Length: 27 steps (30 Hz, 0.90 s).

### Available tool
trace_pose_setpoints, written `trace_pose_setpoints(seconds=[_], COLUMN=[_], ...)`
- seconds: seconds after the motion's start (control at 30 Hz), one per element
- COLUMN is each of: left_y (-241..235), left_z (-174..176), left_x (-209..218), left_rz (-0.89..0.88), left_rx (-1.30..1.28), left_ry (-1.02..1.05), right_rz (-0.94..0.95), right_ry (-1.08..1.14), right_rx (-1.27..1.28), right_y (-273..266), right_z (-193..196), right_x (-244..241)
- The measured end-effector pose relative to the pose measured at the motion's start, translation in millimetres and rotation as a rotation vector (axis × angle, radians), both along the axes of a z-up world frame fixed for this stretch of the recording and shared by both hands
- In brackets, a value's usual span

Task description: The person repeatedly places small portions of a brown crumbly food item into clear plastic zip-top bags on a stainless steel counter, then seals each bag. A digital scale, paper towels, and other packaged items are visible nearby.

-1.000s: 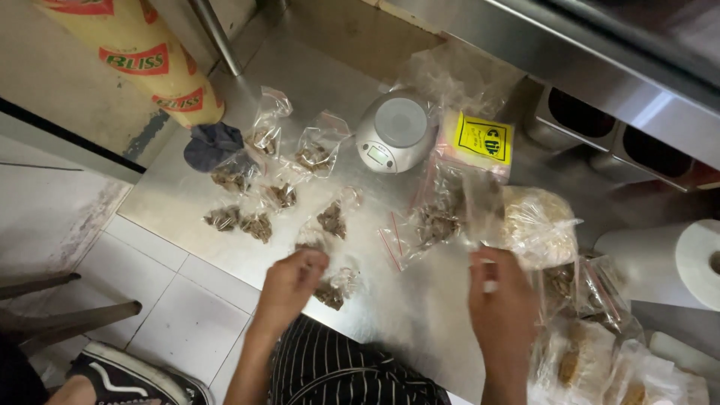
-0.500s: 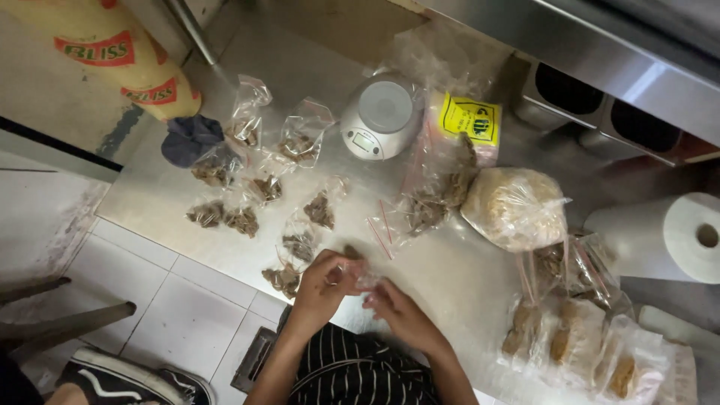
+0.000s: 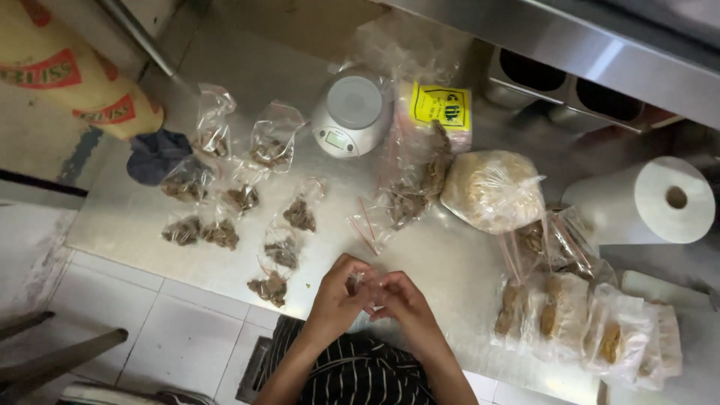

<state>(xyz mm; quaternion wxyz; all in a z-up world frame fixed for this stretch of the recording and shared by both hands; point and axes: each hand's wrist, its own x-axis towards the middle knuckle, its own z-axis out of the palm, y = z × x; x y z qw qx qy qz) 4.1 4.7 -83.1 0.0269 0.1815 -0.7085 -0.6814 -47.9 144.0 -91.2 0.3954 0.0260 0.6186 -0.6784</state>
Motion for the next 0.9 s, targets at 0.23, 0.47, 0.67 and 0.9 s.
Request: trace_pose_setpoints(seconds=[0.23, 0.47, 0.67, 0.9], left_y=[-1, 5, 31, 46], left_z=[10, 3, -14, 18], left_x=[-5, -8, -8, -32], left_rz=[-0.074, -0.113, -0.078, 0.102], left_rx=[0.177, 0.134, 0.056, -0.048], left_ry=[0.135, 0.086, 0.184, 0.270], right_rz=[-0.171, -0.359, -0.292, -0.469], right_ry=[-0.118, 0.118, 0.691, 1.048], right_rx=[-0.431, -0.083, 0.331, 0.580], right_y=[24, 26, 32, 24], right_z=[-17, -7, 4, 20], right_x=[-3, -1, 2, -12])
